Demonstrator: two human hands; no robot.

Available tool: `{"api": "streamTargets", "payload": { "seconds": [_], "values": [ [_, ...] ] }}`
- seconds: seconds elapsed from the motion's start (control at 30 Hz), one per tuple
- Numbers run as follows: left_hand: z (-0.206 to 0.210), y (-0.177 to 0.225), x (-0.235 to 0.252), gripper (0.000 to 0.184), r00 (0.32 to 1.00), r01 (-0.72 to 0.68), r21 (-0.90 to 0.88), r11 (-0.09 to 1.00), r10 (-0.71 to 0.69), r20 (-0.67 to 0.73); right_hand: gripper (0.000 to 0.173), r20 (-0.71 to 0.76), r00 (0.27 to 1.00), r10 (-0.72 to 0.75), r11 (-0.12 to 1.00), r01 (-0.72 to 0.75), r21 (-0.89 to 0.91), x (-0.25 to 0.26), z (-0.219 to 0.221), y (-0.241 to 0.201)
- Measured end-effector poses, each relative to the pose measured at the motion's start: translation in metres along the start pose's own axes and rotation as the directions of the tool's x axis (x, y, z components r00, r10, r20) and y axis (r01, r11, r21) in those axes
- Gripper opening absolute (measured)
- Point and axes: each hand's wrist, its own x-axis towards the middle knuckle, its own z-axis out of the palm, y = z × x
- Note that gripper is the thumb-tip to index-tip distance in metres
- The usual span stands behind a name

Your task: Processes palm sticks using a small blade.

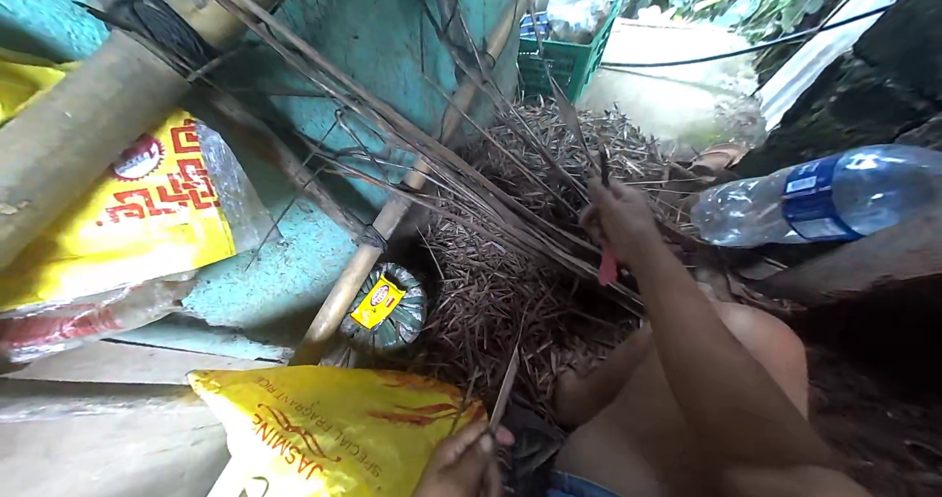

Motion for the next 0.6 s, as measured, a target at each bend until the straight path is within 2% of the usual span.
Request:
{"api": "streamTargets", "payload": {
  "seconds": [0.07,0.17,0.27,0.37,0.43,0.5,0.6],
  "values": [
    [0.005,0.002,0.02,0.038,0.998,0.045,-0.059,0.997,-0.047,-0.03,0.043,0.049,0.998,0.036,0.998,-0.033,-0.05,-0.008,0.012,0.021],
    [0.008,0.008,0.043,0.038,0.994,0.086,-0.108,0.99,-0.093,-0.055,0.044,0.099,0.994,0.049,0.992,-0.037,-0.124,-0.045,0.024,0.045],
    [0.009,0.013,0.052,0.038,0.992,0.111,-0.122,0.986,-0.117,-0.048,0.047,0.273,0.961,0.054,0.976,0.007,-0.216,-0.087,0.022,0.057],
    [0.009,0.017,0.058,0.037,0.99,0.125,-0.12,0.985,-0.131,-0.045,0.047,0.525,0.842,0.127,0.965,0.017,-0.261,-0.118,0.026,0.055],
    [0.01,0.016,0.062,0.034,0.992,0.114,-0.126,0.985,-0.12,-0.04,0.045,0.629,0.755,0.183,0.965,-0.016,-0.261,-0.133,0.032,0.06],
    [0.011,0.015,0.063,0.031,0.991,0.118,-0.126,0.985,-0.124,-0.043,0.043,0.667,0.734,0.127,0.976,0.028,-0.217,-0.147,0.04,0.071],
    [0.011,0.013,0.06,0.029,0.988,0.128,-0.115,0.985,-0.137,-0.073,0.048,0.671,0.73,-0.133,0.922,0.339,-0.186,-0.158,0.051,0.088]
  ]
}}
